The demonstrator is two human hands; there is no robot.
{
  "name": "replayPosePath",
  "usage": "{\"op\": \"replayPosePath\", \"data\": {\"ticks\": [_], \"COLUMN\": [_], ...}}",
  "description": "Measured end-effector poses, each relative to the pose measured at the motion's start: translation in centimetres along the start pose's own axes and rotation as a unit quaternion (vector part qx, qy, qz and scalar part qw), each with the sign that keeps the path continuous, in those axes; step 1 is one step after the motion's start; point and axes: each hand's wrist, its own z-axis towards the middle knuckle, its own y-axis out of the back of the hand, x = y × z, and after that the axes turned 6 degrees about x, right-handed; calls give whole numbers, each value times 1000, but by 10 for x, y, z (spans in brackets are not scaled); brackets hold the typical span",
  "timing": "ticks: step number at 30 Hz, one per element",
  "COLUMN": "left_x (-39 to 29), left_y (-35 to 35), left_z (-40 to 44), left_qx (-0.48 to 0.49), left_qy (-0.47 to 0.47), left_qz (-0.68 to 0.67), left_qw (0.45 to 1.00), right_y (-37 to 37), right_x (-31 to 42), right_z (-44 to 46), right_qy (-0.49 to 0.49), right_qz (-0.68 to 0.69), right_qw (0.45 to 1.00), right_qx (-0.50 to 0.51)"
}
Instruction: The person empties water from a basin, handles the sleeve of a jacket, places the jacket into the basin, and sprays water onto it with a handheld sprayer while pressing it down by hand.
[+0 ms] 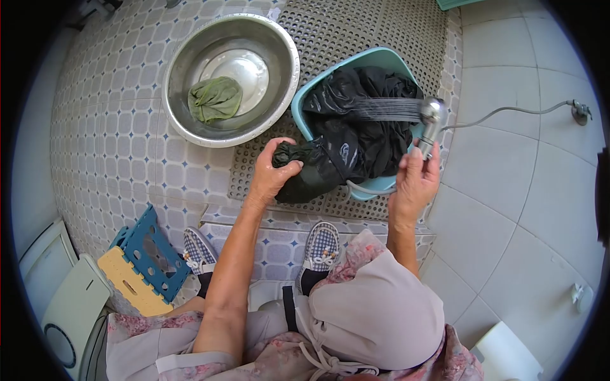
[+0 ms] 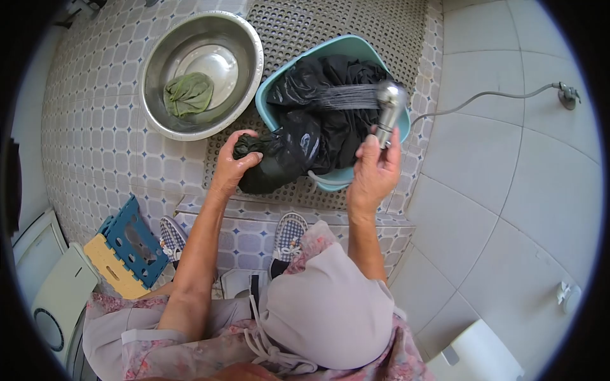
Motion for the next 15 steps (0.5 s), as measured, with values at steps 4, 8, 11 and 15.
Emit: {"op": "replayPosePath", "data": {"ticks": [4,8,11,15], "left_x": [-9,-30,-50,-44], "left_y": [-2,-23,-45,-77], "left_z": [-2,-4,-1,10], "left_qx": [8,-26,-12,55], "left_qy": [-31,-143,-188,-176], "left_qz": [81,300,433,570], "left_qw": [996,943,881,801], "right_y": [31,32,49,64], "right_x": [5,7,-3,0], "right_z": [2,-16,-26,-33], "right_qy": [-6,-52,-77,-78], "right_qz": [-11,-9,-20,-10], "right_qw": [1000,999,996,994], "right_qx": [-22,-9,-30,-79]}}
